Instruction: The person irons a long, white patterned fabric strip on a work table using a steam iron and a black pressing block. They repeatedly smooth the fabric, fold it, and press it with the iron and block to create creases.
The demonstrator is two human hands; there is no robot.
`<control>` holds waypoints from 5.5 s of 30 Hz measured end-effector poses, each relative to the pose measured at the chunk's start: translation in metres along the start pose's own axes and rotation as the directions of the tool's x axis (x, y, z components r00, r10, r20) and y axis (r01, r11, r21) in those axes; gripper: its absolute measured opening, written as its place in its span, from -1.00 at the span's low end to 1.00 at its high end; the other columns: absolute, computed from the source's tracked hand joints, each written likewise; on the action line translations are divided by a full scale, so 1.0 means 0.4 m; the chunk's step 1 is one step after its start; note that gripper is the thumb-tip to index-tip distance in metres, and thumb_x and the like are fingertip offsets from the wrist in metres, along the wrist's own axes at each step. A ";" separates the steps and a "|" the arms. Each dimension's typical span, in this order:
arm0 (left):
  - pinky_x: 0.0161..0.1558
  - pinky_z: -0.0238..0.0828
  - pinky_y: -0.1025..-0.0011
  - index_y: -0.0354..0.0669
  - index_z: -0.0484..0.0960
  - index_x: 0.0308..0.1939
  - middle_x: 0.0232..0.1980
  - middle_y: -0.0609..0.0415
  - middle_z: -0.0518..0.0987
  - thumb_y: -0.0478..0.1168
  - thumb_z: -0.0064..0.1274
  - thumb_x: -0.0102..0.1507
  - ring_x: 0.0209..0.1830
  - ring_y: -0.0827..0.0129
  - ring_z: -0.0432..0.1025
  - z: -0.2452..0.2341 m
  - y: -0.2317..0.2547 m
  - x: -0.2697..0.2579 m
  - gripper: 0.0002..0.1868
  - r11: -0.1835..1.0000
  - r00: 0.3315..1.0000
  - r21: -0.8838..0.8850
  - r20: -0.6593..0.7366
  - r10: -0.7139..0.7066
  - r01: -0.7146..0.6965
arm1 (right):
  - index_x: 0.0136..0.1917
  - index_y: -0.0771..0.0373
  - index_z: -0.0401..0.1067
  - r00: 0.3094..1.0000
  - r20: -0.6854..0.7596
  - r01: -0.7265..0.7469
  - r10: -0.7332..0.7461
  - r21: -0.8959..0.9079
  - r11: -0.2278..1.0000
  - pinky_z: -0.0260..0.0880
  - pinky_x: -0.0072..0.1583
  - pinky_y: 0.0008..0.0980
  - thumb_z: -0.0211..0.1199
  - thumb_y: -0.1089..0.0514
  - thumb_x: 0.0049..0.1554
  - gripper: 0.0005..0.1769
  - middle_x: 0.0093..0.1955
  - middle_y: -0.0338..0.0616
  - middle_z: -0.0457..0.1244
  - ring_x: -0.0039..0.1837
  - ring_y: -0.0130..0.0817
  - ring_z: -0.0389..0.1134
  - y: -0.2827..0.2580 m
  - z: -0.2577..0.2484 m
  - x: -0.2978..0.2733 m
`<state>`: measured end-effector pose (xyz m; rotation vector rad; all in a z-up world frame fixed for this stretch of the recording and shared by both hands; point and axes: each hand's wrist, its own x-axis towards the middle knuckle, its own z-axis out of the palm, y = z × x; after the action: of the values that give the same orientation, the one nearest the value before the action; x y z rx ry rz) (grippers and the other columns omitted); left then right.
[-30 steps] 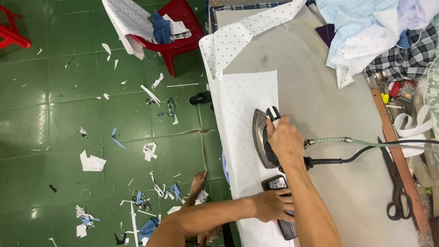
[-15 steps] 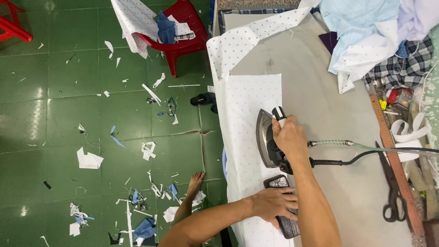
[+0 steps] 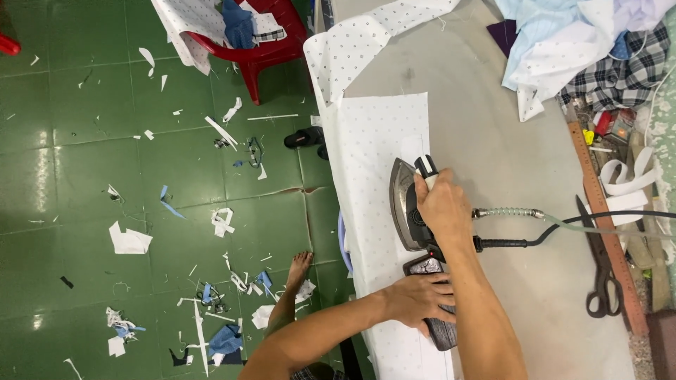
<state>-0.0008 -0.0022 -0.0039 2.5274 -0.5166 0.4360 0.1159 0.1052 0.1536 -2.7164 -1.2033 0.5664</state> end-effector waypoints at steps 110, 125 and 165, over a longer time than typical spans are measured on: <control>0.71 -0.09 -0.02 0.30 0.58 0.23 0.39 0.22 0.47 -0.18 0.35 0.11 0.53 0.27 0.23 -0.158 -0.144 0.020 -0.40 0.984 0.990 0.119 0.021 -0.137 0.133 | 0.01 0.42 0.16 0.986 -0.068 0.154 -0.152 0.027 0.988 0.19 -0.35 0.26 0.04 -0.24 0.46 -0.39 -0.30 0.31 0.22 -0.28 0.38 0.25 -0.194 -0.093 0.476; 0.33 0.01 -0.20 0.02 0.50 0.39 0.30 -0.28 0.34 0.10 0.16 0.25 0.30 -0.14 0.17 -0.493 -0.287 -0.294 -0.35 0.953 0.956 0.108 0.048 -0.290 0.284 | 0.04 0.37 0.28 0.989 0.082 -0.133 0.124 0.114 0.984 0.56 -0.05 0.06 -0.06 -0.30 0.33 -0.38 -0.12 0.40 0.38 -0.01 0.23 0.50 0.007 -0.084 -0.102; 0.06 0.24 0.16 0.01 0.50 0.41 0.17 -0.23 0.45 0.15 0.22 0.21 0.21 -0.03 0.30 -0.207 -0.206 0.201 -0.28 0.751 0.550 -0.414 0.513 0.659 -0.514 | 0.00 0.25 0.21 -0.172 0.168 -0.846 0.971 0.479 -0.233 0.49 0.02 0.19 -0.09 -0.34 0.32 -0.43 -0.16 0.34 0.38 -0.02 0.33 0.49 0.190 0.147 -0.653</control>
<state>0.0891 0.0863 0.0609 2.1606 -1.6247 -0.2937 -0.0147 -0.1405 0.1554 -2.4502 1.3937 0.3471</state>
